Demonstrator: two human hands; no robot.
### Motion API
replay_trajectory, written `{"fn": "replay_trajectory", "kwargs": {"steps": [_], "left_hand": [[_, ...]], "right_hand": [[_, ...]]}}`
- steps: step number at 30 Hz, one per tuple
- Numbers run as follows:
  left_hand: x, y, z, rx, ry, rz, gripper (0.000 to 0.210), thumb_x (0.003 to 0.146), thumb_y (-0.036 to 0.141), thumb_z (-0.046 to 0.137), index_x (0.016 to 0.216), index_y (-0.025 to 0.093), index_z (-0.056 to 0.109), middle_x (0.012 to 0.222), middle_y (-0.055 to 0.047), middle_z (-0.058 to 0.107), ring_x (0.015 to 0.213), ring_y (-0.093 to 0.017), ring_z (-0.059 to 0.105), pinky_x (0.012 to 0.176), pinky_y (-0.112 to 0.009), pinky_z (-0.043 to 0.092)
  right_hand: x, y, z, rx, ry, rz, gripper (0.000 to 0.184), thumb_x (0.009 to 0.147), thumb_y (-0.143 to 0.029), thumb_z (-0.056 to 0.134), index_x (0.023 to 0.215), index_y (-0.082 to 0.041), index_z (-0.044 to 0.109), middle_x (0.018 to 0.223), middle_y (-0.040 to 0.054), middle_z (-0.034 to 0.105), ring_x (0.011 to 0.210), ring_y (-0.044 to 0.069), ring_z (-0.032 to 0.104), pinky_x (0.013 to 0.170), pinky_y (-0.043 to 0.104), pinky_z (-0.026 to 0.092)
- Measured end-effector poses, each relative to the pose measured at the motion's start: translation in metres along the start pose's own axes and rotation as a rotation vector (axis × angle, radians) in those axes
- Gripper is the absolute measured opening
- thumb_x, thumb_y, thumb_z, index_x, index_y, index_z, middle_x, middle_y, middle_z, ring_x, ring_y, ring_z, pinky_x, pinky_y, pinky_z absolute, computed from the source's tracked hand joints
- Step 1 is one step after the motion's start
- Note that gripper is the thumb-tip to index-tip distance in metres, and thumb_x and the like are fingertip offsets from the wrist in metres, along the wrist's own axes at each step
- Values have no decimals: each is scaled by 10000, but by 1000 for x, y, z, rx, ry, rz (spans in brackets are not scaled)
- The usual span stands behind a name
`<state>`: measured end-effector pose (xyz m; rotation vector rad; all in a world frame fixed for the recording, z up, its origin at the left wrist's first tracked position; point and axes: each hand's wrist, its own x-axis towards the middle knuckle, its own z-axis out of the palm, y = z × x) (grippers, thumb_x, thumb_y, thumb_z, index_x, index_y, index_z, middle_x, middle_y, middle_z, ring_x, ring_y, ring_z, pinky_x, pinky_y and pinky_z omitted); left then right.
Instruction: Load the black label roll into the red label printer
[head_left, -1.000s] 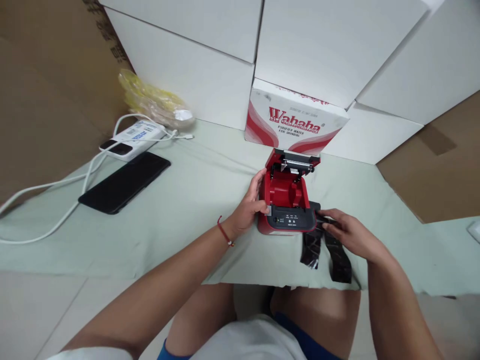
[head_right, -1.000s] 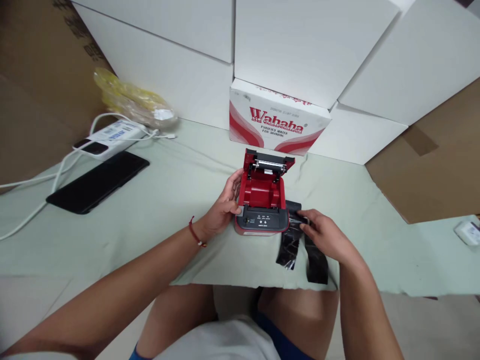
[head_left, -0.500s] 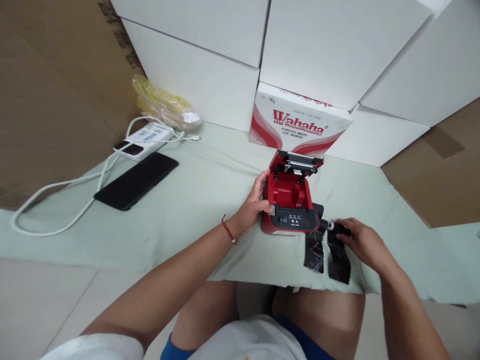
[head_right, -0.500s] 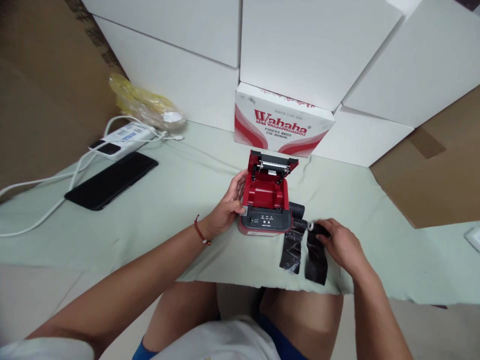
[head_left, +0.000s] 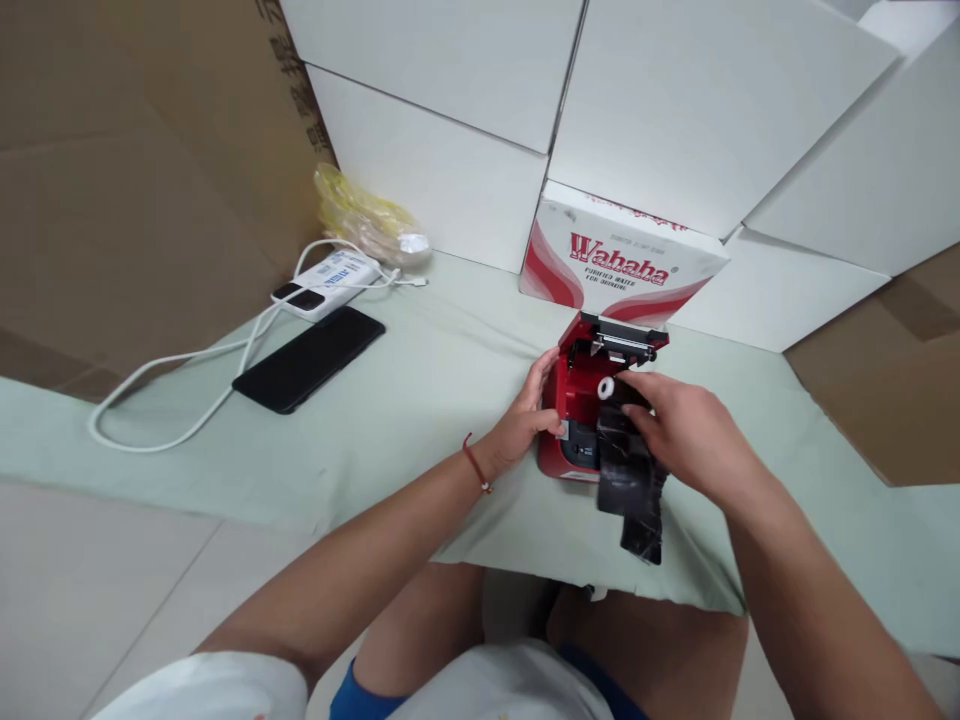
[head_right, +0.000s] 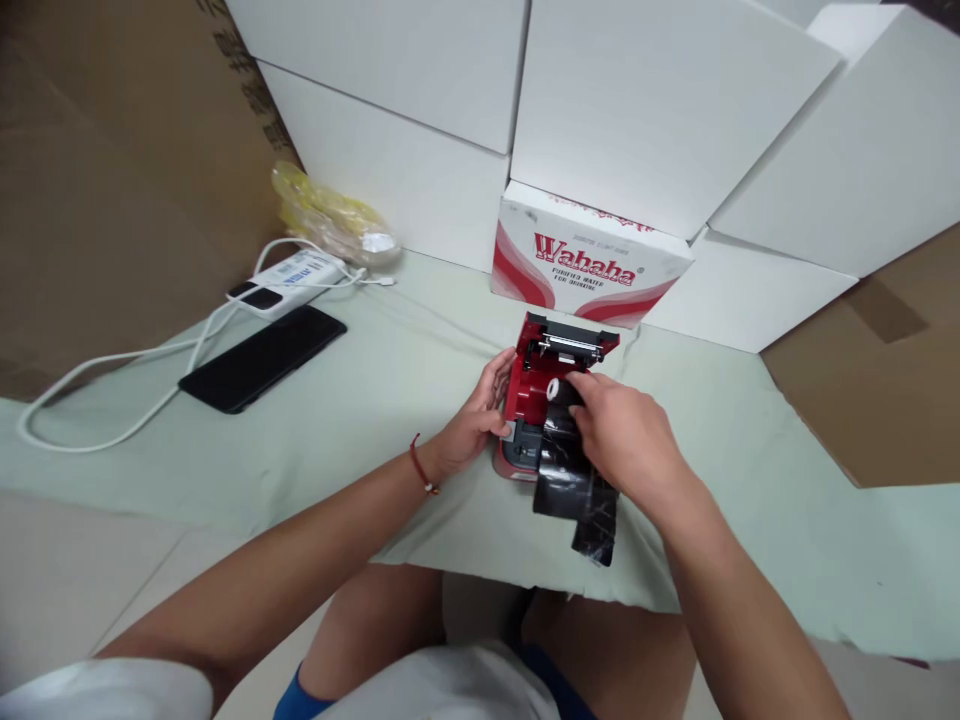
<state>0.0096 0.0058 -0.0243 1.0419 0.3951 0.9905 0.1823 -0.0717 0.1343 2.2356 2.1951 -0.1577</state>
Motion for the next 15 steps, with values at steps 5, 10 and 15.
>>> {"fn": "replay_trajectory", "kwargs": {"steps": [5, 10, 15], "left_hand": [[-1, 3, 1, 24, 11, -22, 1107, 568, 169, 650, 1613, 302, 312, 1766, -52, 286, 1684, -318, 175, 1394, -492, 133], [2, 3, 1, 41, -4, -21, 1126, 568, 184, 664, 1622, 309, 289, 1769, -50, 273, 1695, -321, 122, 1389, -479, 134], [-5, 5, 3, 165, 18, 24, 1050, 648, 223, 650, 1630, 301, 288, 1745, -73, 297, 1657, -348, 218, 1374, -537, 160]], "right_hand": [[26, -32, 11, -250, -157, 2, 443, 985, -164, 517, 1389, -231, 685, 1320, 127, 771, 1007, 334, 777, 712, 374, 531], [41, -29, 17, -244, -174, 0, 443, 958, -153, 558, 1370, -228, 702, 1210, 149, 803, 1017, 338, 773, 741, 363, 509], [49, -21, 27, -213, -158, 4, 459, 966, -203, 607, 1412, -268, 696, 1217, 147, 808, 1044, 343, 768, 785, 388, 534]]}}
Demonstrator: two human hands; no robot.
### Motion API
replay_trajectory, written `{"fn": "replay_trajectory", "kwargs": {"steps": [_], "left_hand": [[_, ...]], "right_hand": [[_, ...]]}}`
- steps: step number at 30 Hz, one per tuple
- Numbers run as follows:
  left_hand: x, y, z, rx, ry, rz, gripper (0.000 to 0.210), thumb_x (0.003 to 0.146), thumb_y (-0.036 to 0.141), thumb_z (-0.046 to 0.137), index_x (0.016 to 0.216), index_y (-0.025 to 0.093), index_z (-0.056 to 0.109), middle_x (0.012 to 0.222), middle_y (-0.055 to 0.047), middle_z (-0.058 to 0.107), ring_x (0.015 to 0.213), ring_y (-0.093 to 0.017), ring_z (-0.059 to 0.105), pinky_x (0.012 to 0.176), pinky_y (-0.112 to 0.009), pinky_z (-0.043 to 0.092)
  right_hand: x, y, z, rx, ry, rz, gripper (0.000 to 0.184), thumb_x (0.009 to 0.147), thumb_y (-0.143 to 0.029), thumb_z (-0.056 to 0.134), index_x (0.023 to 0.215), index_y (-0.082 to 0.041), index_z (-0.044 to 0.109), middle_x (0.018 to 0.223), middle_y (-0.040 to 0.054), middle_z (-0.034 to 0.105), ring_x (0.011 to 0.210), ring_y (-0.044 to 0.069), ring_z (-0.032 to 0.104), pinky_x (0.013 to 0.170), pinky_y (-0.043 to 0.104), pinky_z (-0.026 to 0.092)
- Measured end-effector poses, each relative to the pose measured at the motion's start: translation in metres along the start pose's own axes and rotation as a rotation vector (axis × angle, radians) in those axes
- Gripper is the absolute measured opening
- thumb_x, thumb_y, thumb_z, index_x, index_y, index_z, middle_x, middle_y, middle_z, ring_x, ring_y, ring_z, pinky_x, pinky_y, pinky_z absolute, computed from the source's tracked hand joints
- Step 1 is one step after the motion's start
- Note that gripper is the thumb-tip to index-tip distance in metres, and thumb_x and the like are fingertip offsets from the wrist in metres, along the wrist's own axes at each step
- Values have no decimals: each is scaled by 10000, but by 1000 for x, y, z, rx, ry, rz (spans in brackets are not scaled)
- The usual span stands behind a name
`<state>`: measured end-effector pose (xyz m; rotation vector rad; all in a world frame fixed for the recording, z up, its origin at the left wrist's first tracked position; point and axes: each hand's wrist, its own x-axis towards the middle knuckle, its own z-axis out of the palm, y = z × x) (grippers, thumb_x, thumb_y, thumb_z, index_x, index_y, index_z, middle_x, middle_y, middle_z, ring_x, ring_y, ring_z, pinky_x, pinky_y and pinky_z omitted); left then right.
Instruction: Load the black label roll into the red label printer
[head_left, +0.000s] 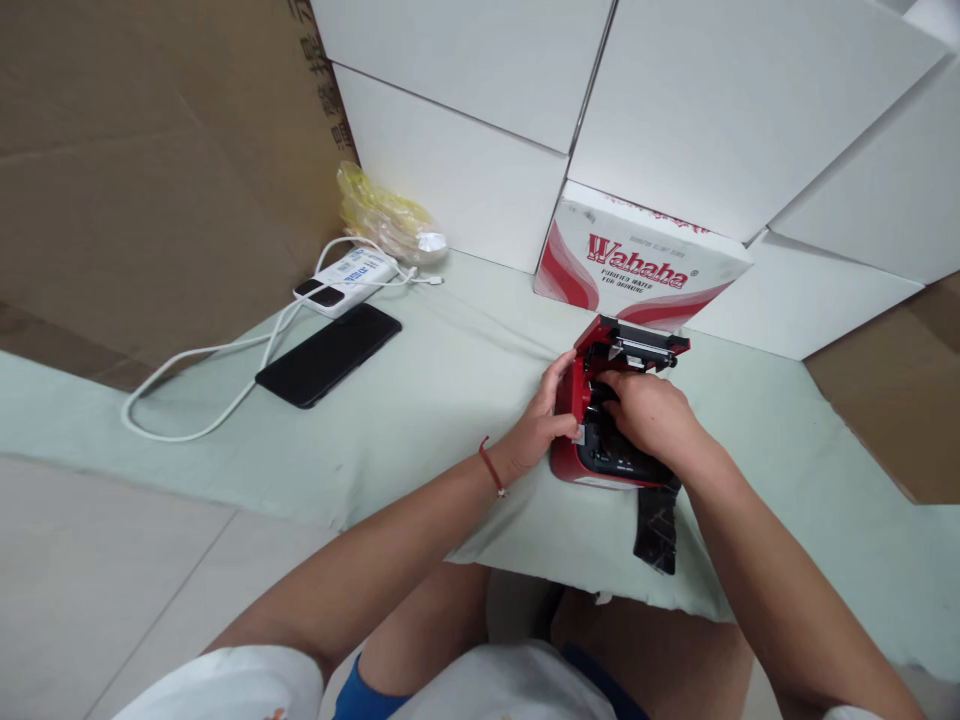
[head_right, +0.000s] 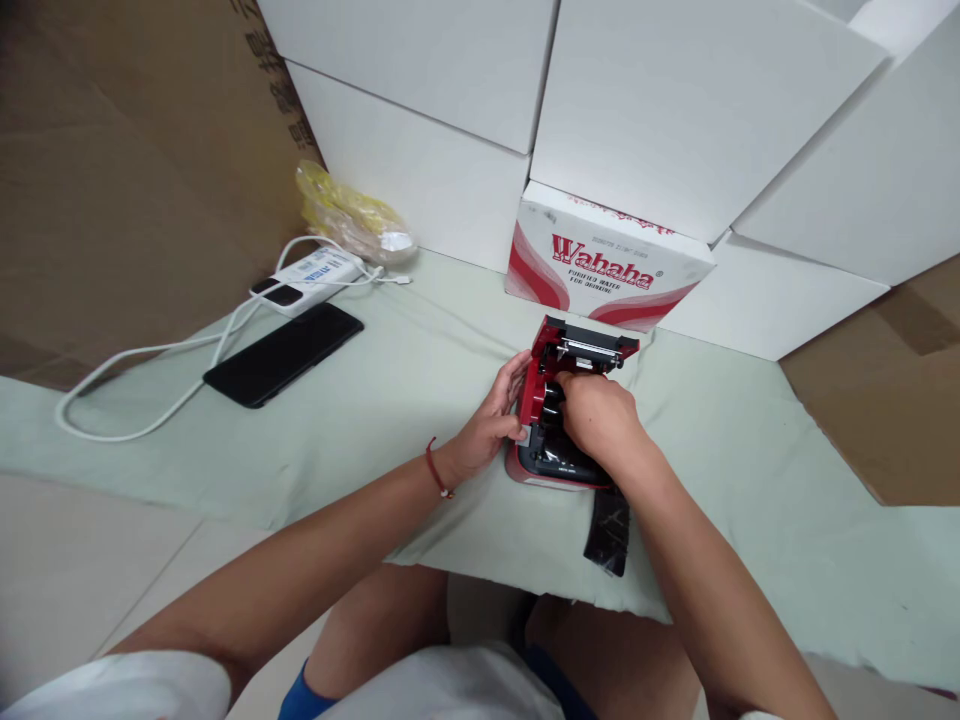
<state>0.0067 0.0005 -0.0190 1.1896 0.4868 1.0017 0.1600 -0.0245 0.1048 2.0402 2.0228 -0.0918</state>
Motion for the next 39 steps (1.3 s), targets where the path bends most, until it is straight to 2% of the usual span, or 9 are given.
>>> {"fn": "replay_trajectory", "kwargs": {"steps": [4, 9, 14, 17, 19, 21, 26, 31, 39], "left_hand": [[-24, 11, 6, 503, 174, 380, 691, 827, 282, 628, 1506, 277, 498, 1584, -125, 457, 1555, -354, 371, 1323, -567, 249], [-49, 15, 18, 919, -31, 890, 565, 796, 272, 654, 1359, 306, 630, 1174, -60, 720, 1231, -307, 616, 1121, -493, 404], [-52, 16, 29, 1071, -10, 977, 442, 829, 217, 607, 1264, 239, 680, 997, -26, 791, 1039, -237, 681, 1049, -437, 405], [-51, 20, 31, 1101, 18, 1015, 428, 845, 219, 597, 1265, 200, 679, 984, -27, 804, 980, -216, 688, 1014, -418, 401], [-51, 21, 31, 1120, 19, 1031, 434, 848, 214, 602, 1274, 172, 674, 986, -36, 807, 975, -215, 693, 997, -410, 398], [-51, 20, 32, 1137, 9, 1036, 462, 851, 202, 604, 1307, 166, 662, 999, -39, 807, 1003, -221, 701, 1012, -408, 395], [-53, 15, 32, 1172, 9, 1044, 444, 873, 180, 580, 1308, 190, 669, 1011, -30, 803, 1028, -209, 702, 1036, -389, 400], [-55, 10, 29, 1204, -37, 983, 484, 891, 219, 566, 1366, 236, 658, 1051, -36, 795, 1068, -221, 691, 1067, -406, 410], [-51, 16, 32, 1131, 12, 1047, 361, 847, 195, 606, 1195, 229, 698, 957, -13, 770, 973, -205, 673, 980, -415, 425]], "right_hand": [[3, 1, 5, 21, 39, 24, 465, 952, -203, 619, 1397, -297, 713, 1185, 129, 820, 1001, 322, 776, 772, 382, 546], [4, 3, 8, 71, 76, 8, 448, 937, -195, 628, 1366, -266, 738, 1196, 135, 823, 1015, 323, 780, 788, 390, 561], [-15, 12, -3, 344, 186, -171, 285, 1020, -281, 594, 1211, -274, 805, 1208, 47, 837, 1071, 240, 784, 913, 345, 589], [-26, 21, -17, 618, 525, -189, 272, 1053, -352, 575, 1120, -255, 820, 1079, 34, 854, 996, 226, 794, 931, 356, 604], [-24, 28, -22, 577, 765, -149, 314, 1072, -400, 554, 1200, -247, 797, 1147, 69, 839, 1068, 258, 775, 995, 417, 590], [-14, 36, -22, 447, 861, -168, 381, 1086, -416, 521, 1338, -233, 741, 1326, 116, 783, 1242, 302, 708, 1107, 499, 529], [-3, 42, -7, 327, 671, -240, 481, 1120, -440, 422, 1385, -156, 706, 1296, 163, 772, 1226, 326, 678, 1101, 531, 521], [-41, 30, 7, 368, 607, -255, 437, 1133, -441, 422, 1178, -231, 803, 1180, 104, 794, 1066, 271, 695, 954, 444, 571], [-67, 29, 42, 548, 560, -284, 359, 1122, -358, 488, 1212, -256, 820, 1166, 89, 783, 1020, 248, 681, 923, 446, 581]]}}
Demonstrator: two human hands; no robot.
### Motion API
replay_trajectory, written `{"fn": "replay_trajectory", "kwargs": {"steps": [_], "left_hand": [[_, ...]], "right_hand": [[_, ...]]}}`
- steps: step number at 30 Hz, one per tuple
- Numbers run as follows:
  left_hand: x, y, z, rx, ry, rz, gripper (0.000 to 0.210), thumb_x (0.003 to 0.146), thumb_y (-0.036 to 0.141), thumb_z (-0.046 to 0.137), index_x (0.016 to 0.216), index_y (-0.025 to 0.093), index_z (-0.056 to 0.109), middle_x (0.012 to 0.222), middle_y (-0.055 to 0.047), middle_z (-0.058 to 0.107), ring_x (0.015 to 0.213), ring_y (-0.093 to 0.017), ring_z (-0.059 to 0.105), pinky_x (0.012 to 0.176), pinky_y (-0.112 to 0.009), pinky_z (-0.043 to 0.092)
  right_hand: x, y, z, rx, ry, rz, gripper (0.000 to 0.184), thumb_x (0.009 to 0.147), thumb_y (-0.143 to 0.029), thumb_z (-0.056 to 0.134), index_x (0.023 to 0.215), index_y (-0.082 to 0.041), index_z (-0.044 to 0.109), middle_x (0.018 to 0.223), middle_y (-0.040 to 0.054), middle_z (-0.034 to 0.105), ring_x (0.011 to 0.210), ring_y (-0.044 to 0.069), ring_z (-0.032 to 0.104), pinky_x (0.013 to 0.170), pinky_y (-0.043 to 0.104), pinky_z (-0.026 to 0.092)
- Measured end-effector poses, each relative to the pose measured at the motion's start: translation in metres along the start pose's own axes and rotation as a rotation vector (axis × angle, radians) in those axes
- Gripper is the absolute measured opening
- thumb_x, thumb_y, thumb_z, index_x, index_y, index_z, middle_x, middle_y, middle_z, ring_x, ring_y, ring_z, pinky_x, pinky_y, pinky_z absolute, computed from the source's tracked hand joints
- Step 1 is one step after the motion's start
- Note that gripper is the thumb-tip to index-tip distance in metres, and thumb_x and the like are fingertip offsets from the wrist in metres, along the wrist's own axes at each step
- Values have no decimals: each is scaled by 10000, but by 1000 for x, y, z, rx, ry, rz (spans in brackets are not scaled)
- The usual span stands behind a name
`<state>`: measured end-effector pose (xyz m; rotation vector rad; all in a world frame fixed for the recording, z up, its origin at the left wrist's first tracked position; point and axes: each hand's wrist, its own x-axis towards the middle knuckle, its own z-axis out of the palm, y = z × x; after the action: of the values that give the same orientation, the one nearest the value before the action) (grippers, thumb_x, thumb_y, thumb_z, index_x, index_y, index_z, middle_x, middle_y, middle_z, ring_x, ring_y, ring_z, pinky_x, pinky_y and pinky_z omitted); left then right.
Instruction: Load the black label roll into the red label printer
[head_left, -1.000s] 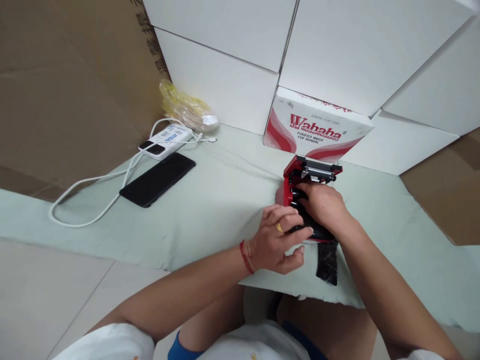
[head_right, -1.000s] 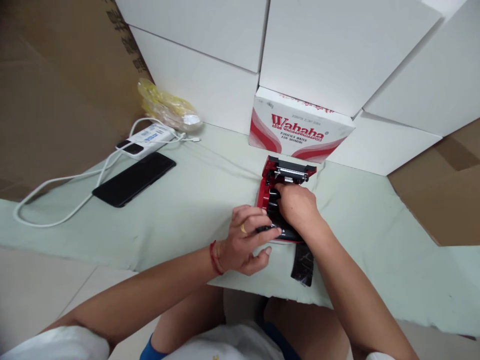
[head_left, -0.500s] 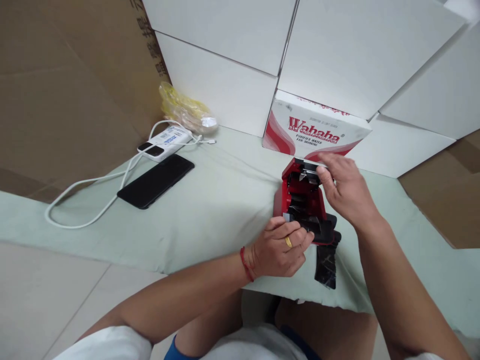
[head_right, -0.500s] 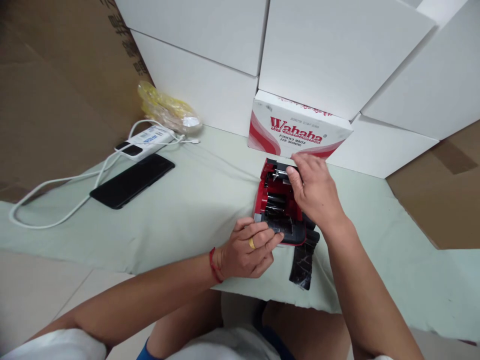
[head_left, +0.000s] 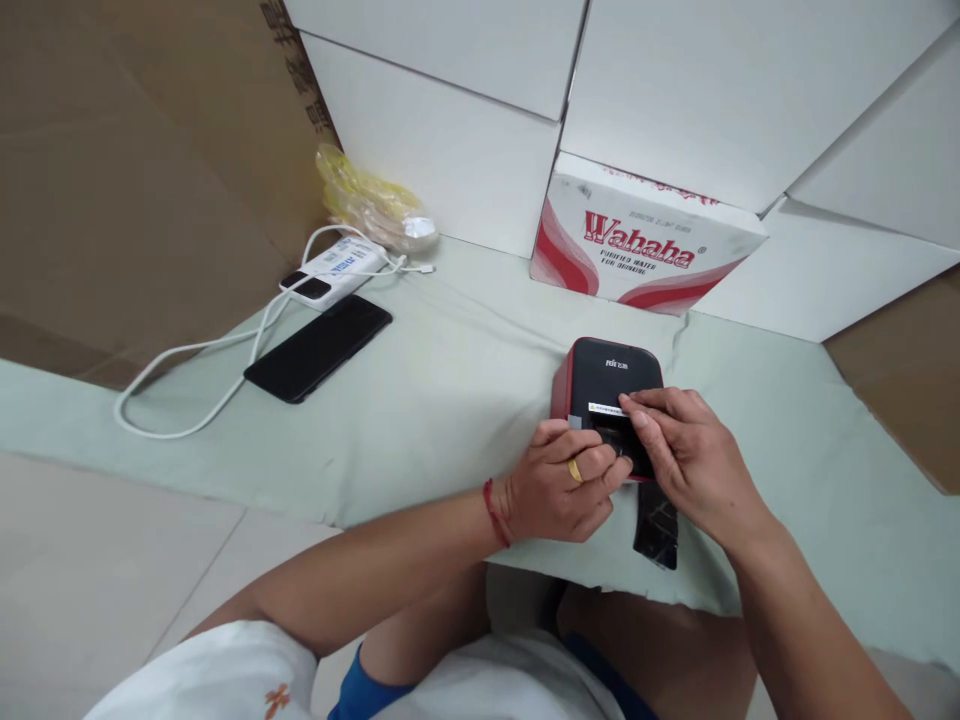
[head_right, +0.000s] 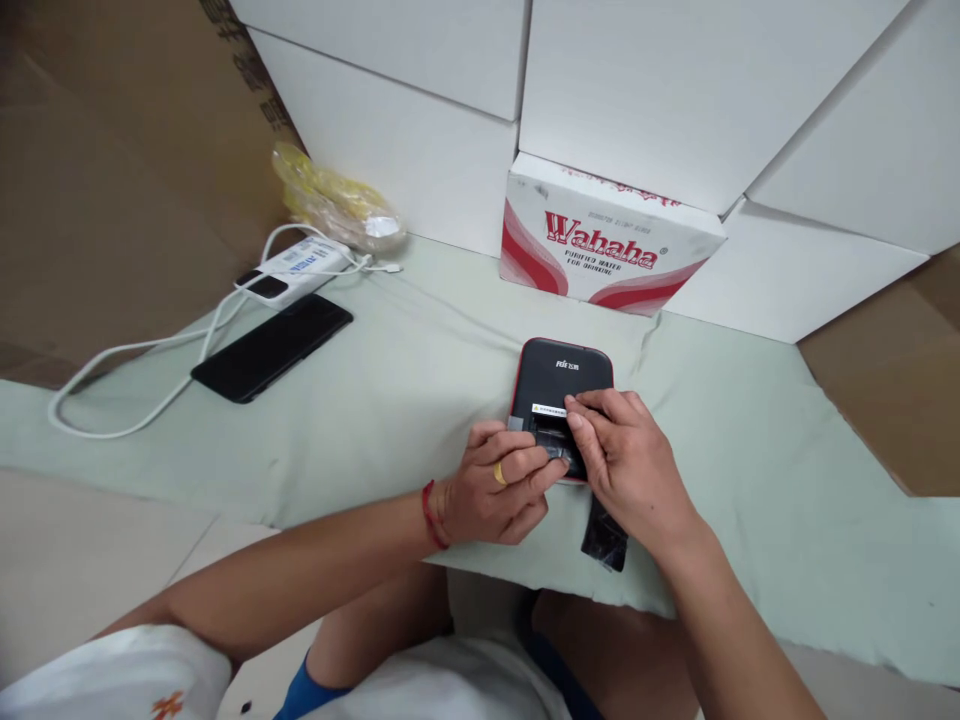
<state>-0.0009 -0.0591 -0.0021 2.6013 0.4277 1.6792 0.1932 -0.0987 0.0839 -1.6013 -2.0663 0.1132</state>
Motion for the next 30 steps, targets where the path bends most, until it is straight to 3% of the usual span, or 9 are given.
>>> {"fn": "replay_trajectory", "kwargs": {"steps": [4, 7, 10, 13, 16, 20, 25, 30], "left_hand": [[0, -8, -7, -214, 24, -163, 466, 835, 209, 597, 1295, 267, 648, 1050, -45, 716, 1002, -233, 657, 945, -425, 476], [1, -20, -11, -342, 20, -491, 547, 894, 275, 607, 1440, 274, 569, 1281, -105, 631, 1186, -285, 597, 1057, -478, 474], [3, -35, -7, -602, 27, -781, 713, 856, 364, 682, 1536, 283, 485, 1497, -117, 508, 1423, -341, 467, 1234, -539, 365], [2, -45, 3, -895, 44, -941, 873, 763, 340, 738, 1579, 288, 431, 1624, -91, 429, 1577, -354, 338, 1344, -538, 200], [3, -49, 13, -1073, 83, -1000, 969, 705, 291, 743, 1606, 287, 388, 1708, -66, 371, 1659, -333, 224, 1386, -505, 79], [8, -49, 20, -1251, 97, -1019, 1078, 645, 261, 718, 1641, 304, 307, 1750, -43, 341, 1689, -309, 181, 1398, -478, 78], [8, -55, 23, -1250, 64, -1048, 1233, 601, 255, 716, 1694, 359, 157, 1823, -10, 166, 1722, -283, 76, 1408, -443, 23], [1, -56, 18, -1284, 16, -1043, 1237, 665, 239, 762, 1712, 395, 122, 1840, 8, 141, 1720, -326, 84, 1397, -493, 137]], "right_hand": [[2, -1, 3, 16, 20, 15, 342, 1113, -358, 511, 1202, -260, 827, 1151, 88, 794, 1012, 252, 695, 919, 455, 596], [-3, -7, 6, 21, 65, -13, 309, 1099, -332, 543, 1211, -246, 818, 1168, 100, 800, 1034, 259, 711, 928, 467, 611], [-21, -18, 11, 60, 89, -120, 300, 1072, -241, 591, 1314, -257, 767, 1250, 103, 789, 1140, 269, 715, 986, 491, 608], [-44, -28, 16, 53, 105, -191, 466, 1027, -133, 636, 1467, -282, 663, 1328, 101, 764, 1221, 270, 695, 1026, 495, 604], [-61, -36, 20, 19, 116, -190, 606, 1004, -78, 640, 1571, -275, 560, 1369, 109, 746, 1264, 273, 678, 1049, 494, 603], [-67, -50, 22, -56, 122, -133, 636, 1009, -111, 642, 1611, -265, 509, 1385, 122, 738, 1257, 302, 678, 1028, 522, 620], [-65, -59, 22, -117, 114, -106, 586, 1009, -125, 627, 1581, -221, 545, 1401, 135, 735, 1256, 325, 682, 1007, 530, 638], [-63, -57, 21, -101, 105, -115, 519, 1024, -105, 589, 1527, -233, 602, 1383, 102, 754, 1241, 283, 705, 996, 473, 653]]}}
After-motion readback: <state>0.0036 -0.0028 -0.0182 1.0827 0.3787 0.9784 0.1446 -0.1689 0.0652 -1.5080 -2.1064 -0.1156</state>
